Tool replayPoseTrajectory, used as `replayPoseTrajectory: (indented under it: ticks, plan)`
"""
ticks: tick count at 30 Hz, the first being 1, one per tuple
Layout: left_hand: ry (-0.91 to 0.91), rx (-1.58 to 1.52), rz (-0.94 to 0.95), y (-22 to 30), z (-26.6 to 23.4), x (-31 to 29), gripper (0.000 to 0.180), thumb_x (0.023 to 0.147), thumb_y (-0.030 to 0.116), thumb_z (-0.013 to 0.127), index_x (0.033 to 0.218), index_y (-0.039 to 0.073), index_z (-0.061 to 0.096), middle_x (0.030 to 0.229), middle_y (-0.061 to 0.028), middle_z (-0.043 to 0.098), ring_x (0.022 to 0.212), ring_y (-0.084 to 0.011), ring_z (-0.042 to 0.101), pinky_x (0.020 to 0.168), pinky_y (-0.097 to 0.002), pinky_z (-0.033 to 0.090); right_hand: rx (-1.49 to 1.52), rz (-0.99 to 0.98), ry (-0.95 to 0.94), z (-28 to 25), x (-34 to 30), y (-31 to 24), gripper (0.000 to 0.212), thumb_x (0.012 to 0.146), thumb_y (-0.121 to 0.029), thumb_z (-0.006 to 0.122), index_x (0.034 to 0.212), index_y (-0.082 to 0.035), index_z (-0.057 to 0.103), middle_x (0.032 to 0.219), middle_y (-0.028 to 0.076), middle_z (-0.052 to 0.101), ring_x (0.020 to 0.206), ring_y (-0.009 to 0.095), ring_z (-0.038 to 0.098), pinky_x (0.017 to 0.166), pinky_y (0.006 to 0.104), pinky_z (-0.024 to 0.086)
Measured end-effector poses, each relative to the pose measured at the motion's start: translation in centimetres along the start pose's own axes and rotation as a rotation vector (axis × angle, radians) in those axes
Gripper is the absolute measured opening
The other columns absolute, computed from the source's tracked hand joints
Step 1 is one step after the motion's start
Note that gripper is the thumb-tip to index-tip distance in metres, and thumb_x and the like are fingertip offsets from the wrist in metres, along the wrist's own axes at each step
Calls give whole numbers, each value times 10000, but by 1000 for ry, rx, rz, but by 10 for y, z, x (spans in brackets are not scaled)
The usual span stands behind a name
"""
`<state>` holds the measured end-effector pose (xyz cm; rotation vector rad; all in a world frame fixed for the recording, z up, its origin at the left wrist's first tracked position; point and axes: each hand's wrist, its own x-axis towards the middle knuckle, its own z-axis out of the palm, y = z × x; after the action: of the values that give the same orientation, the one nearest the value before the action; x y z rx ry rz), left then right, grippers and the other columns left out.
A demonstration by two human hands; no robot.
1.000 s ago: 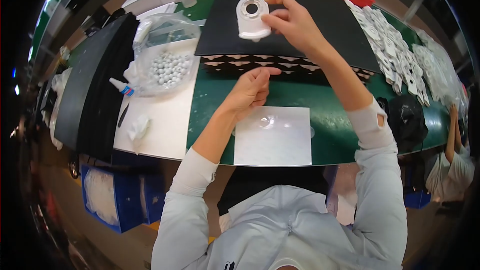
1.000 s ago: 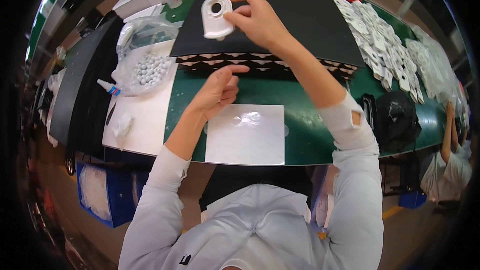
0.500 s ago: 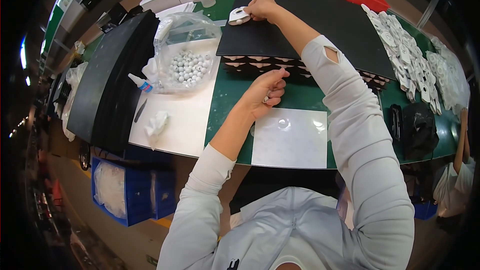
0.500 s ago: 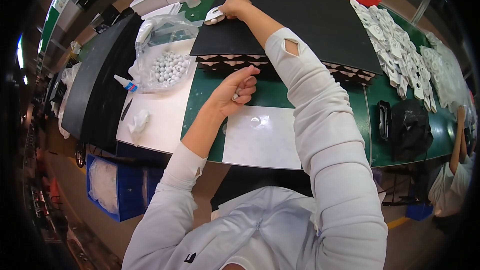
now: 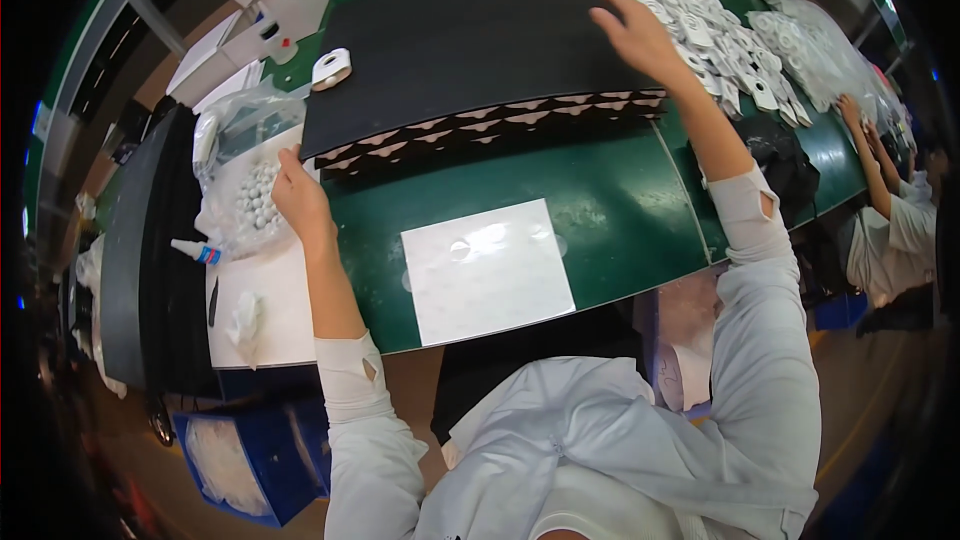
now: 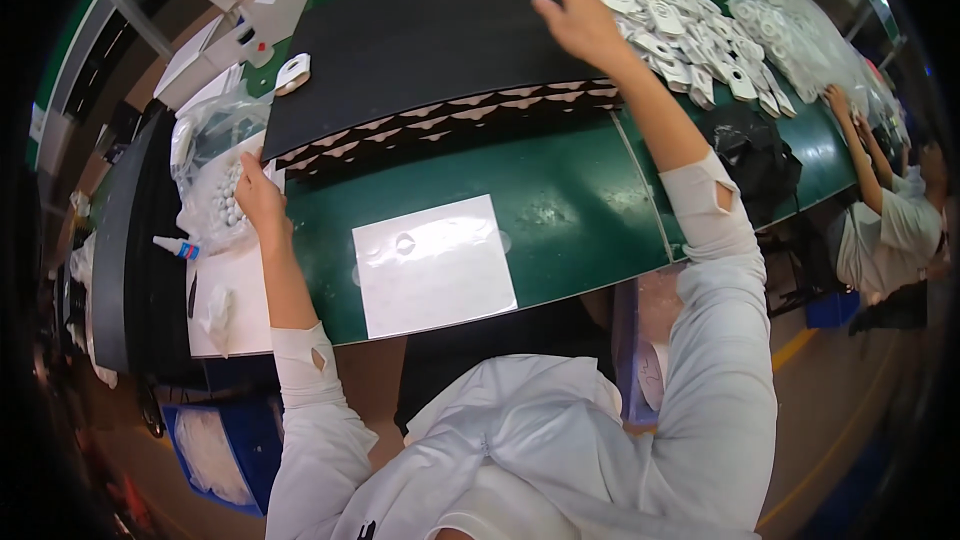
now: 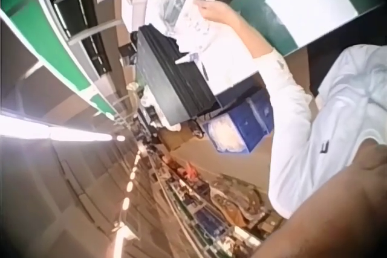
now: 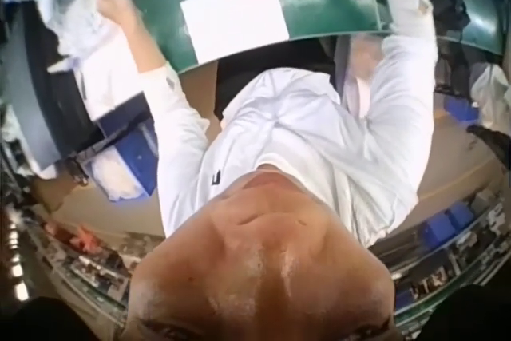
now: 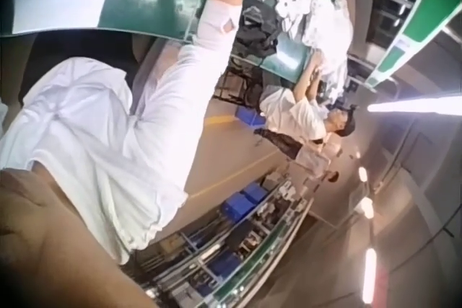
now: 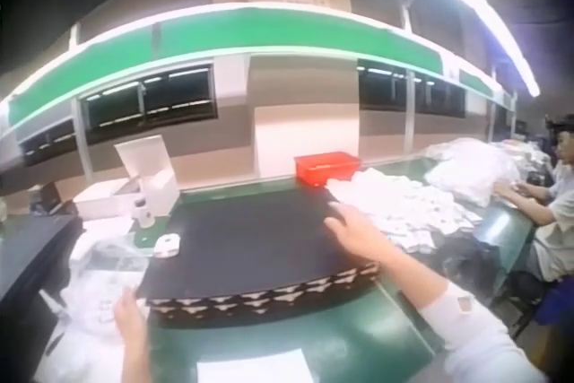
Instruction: Assembling and organizing small circular white components into a grid tray at a factory workstation.
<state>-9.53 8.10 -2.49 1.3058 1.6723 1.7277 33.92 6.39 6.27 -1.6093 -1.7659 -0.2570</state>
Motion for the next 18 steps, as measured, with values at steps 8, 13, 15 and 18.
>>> replayPoseTrajectory:
  ticks: [8, 13, 15, 18]
  plan:
    - [-18, -34, -160, 29, 10, -20, 447, 911, 352, 412, 653, 0, 509, 512, 9, 357, 399, -87, 296, 373, -271, 212, 283, 532, -252, -39, -50, 31, 574, 869, -412, 447, 1171, 76, 453, 1164, 205, 513, 1072, 259, 488, 896, 339, 360]
    - [-27, -62, -162, 27, 11, -20, 419, 909, 327, 431, 664, 2, 532, 505, 19, 355, 401, -77, 289, 376, -262, 202, 427, 624, -335, -47, -49, 29, 662, 870, -417, 473, 1280, 85, 339, 1313, 208, 387, 1229, 271, 359, 1005, 322, 271]
    - [-29, -71, -152, 27, 11, -20, 414, 908, 322, 435, 664, 2, 532, 502, 21, 354, 401, -76, 287, 376, -261, 201, 439, 635, -346, -48, -49, 27, 656, 869, -416, 477, 1276, 82, 348, 1307, 204, 395, 1223, 267, 364, 1004, 325, 272]
    - [-34, -75, -148, 28, 13, -21, 401, 906, 309, 441, 669, 1, 539, 506, 21, 363, 402, -73, 286, 377, -262, 199, 465, 641, -357, -49, -50, 30, 649, 866, -412, 488, 1262, 87, 366, 1288, 194, 416, 1205, 256, 378, 998, 328, 275]
